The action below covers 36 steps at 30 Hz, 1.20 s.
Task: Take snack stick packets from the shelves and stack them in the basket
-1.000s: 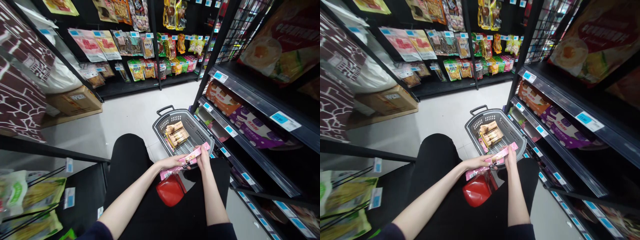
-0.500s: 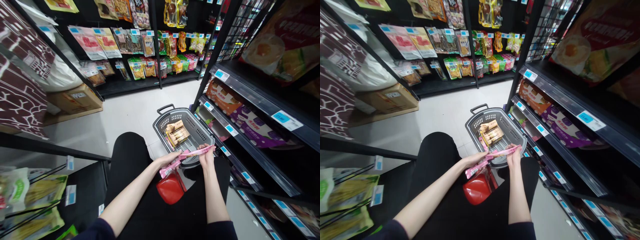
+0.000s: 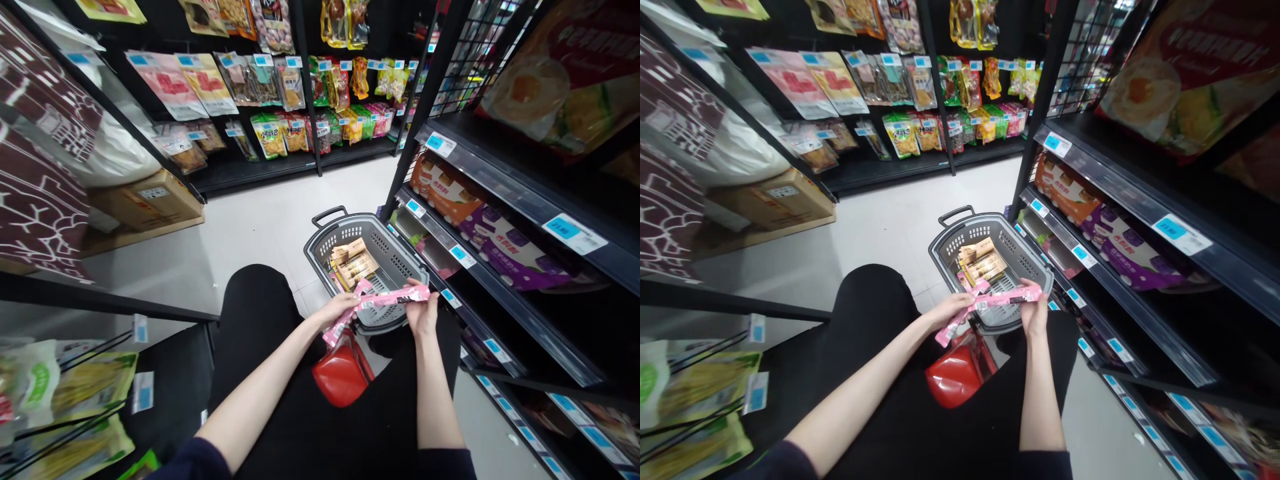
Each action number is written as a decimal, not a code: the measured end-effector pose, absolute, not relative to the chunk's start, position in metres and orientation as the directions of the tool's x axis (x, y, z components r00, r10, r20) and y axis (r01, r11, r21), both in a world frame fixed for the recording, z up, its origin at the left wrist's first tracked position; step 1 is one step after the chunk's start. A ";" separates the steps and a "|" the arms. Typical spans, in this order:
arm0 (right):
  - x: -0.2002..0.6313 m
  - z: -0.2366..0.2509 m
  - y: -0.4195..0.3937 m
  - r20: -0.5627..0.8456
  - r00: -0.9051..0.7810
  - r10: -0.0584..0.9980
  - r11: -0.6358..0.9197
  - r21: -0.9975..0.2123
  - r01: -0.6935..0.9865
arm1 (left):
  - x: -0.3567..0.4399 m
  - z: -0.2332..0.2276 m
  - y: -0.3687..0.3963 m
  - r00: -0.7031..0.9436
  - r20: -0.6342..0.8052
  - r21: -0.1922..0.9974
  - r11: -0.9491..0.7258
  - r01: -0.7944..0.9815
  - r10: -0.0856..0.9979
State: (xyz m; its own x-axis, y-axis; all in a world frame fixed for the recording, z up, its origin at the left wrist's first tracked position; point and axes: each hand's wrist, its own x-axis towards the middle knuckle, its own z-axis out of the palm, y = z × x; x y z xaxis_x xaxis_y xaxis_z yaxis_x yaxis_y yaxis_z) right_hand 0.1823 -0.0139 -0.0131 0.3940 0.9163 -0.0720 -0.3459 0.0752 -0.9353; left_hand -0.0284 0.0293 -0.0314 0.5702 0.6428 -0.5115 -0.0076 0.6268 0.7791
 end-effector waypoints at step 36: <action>0.199 -0.039 -0.009 -0.150 0.576 0.804 0.071 -0.936 -0.343 | -0.029 -0.016 0.029 0.622 -0.544 0.633 0.762 -0.137 0.564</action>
State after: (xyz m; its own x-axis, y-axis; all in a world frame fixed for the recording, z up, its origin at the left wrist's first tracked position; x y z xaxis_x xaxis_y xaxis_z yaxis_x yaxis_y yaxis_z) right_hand 0.1991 -0.0092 -0.0389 0.5759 0.8036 -0.1502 -0.3434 0.0711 -0.9365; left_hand -0.0289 0.0294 -0.0163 0.6219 0.5636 -0.5437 -0.1373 0.7620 0.6328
